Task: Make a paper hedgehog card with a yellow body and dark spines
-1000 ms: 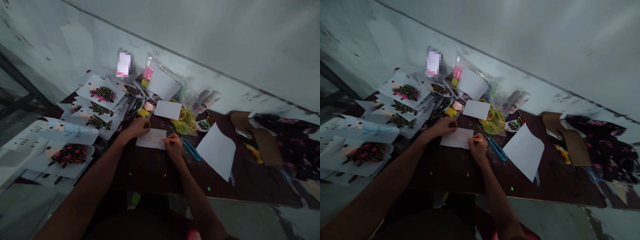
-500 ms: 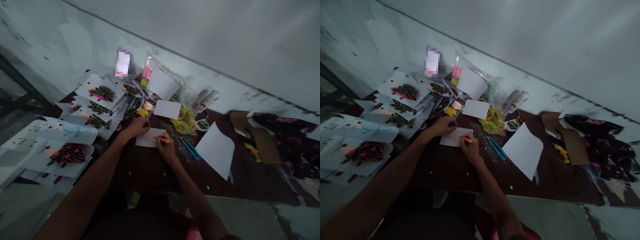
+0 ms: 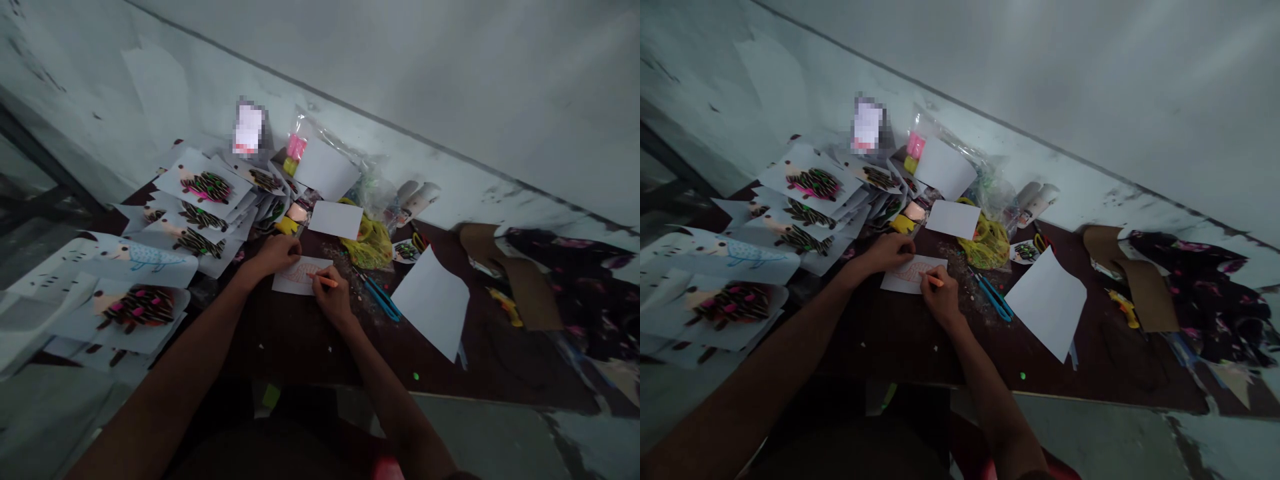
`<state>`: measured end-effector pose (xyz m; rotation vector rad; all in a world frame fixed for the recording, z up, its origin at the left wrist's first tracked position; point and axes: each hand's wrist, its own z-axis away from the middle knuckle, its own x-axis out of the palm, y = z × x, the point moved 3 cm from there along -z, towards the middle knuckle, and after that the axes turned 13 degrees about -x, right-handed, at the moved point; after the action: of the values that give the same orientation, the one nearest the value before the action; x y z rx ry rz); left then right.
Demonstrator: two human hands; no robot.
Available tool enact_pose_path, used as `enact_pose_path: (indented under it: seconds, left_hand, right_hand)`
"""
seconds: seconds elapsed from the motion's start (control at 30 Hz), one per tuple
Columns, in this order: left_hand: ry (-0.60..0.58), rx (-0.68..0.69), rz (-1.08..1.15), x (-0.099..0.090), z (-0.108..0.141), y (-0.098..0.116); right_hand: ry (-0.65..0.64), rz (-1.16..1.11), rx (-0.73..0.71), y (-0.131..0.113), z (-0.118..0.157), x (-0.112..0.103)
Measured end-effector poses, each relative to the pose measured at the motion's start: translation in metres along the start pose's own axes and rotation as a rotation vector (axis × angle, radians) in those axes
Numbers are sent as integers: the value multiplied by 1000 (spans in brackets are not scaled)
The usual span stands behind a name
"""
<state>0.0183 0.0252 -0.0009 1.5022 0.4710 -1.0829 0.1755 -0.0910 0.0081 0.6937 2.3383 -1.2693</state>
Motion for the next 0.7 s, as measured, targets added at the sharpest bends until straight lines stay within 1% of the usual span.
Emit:
enact_pose_path:
  seconds: [0.13,0.4,0.6,0.7]
  left_hand:
    - [9,2,14,0,0,0]
    - [0,-13,-8,-3,2,3]
    - [14,7,-3,-2,2,2]
    - [21,10,-3,-2,2,2]
  right_hand:
    - [-25,-11,-3,-1,0,0]
    - [-18,-1,3,-3,0,-1]
    - [38,1,-15,-2,1,-1]
    - [37,11,2,0,1,0]
